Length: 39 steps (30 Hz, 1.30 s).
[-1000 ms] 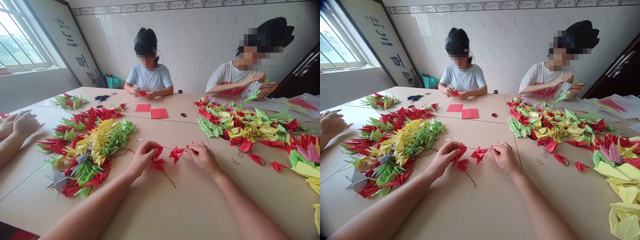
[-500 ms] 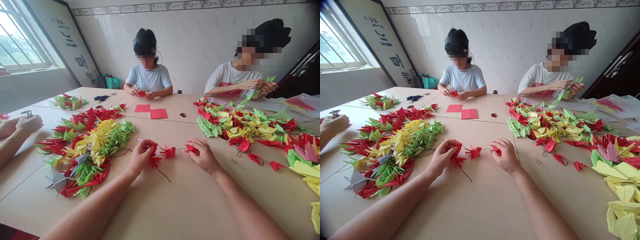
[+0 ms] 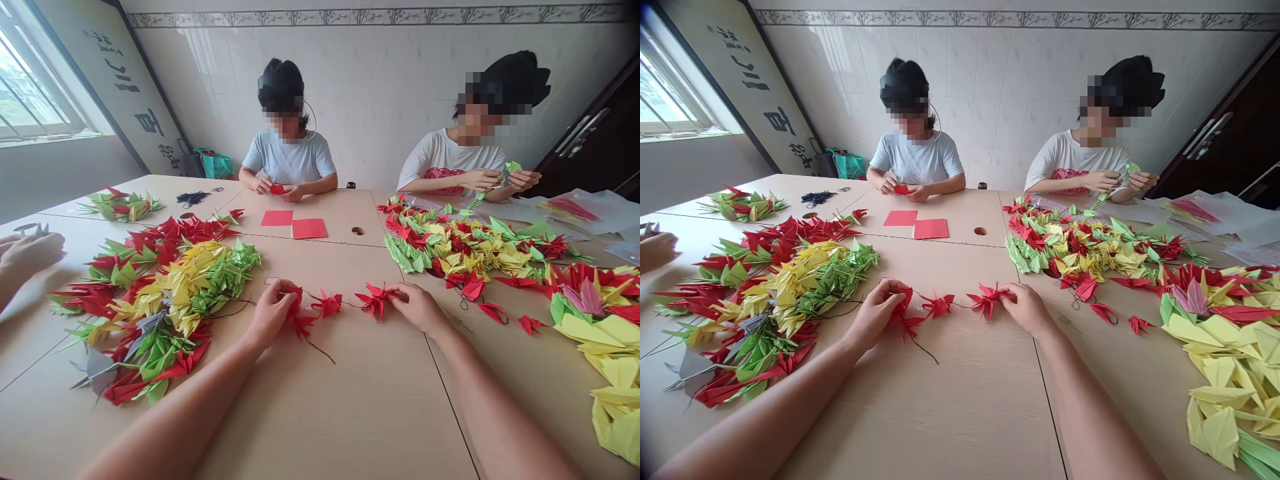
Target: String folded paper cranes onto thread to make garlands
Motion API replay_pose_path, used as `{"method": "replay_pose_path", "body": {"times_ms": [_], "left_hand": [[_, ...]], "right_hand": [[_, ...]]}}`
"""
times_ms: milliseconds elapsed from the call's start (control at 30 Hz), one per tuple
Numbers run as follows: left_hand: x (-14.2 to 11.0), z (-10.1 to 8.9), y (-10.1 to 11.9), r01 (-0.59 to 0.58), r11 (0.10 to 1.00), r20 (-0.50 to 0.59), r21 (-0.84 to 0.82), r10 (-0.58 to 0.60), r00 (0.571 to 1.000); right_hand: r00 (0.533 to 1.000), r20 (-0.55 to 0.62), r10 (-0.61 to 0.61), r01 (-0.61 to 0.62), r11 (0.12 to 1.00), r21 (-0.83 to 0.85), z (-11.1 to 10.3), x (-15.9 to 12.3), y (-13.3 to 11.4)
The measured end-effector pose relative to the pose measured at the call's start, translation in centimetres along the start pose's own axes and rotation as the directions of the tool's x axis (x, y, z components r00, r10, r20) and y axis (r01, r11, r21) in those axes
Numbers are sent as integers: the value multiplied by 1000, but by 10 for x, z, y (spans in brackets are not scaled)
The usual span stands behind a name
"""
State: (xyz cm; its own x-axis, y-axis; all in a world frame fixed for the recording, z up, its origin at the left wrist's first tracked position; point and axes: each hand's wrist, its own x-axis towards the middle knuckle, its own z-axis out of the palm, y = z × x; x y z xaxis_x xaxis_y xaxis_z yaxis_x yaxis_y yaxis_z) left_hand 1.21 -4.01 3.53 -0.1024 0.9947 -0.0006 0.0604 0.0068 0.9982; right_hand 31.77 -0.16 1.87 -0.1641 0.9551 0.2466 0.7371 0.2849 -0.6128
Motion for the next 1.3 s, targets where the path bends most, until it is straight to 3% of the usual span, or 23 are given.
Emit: {"method": "replay_pose_path", "body": {"times_ms": [200,367,467,567,833,1067,1300], "left_hand": [[6,-3,-8,37,999,0,-2,-37,999],[8,-5,-12,26,1000,21,13,-27,999],[8,-4,-12,23,999,20,28,-24,1000],[8,-4,-12,30,999,17,39,-30,999],[9,-5,-13,26,999,5,32,-26,1000],[8,-4,-12,22,999,11,41,-23,1000],[6,-1,-6,67,998,13,12,-67,998]], "right_hand": [[986,-135,98,-109,991,-74,-5,2,11],[992,-72,-99,95,994,-55,1,1,-2],[990,-2,-139,138,987,-80,8,-1,-8],[997,12,-82,83,987,-134,10,-1,-4],[995,-94,45,-66,969,-237,3,0,13],[951,-173,-256,189,925,-329,12,1,-2],[933,-217,-288,184,898,-400,13,0,-6]]}}
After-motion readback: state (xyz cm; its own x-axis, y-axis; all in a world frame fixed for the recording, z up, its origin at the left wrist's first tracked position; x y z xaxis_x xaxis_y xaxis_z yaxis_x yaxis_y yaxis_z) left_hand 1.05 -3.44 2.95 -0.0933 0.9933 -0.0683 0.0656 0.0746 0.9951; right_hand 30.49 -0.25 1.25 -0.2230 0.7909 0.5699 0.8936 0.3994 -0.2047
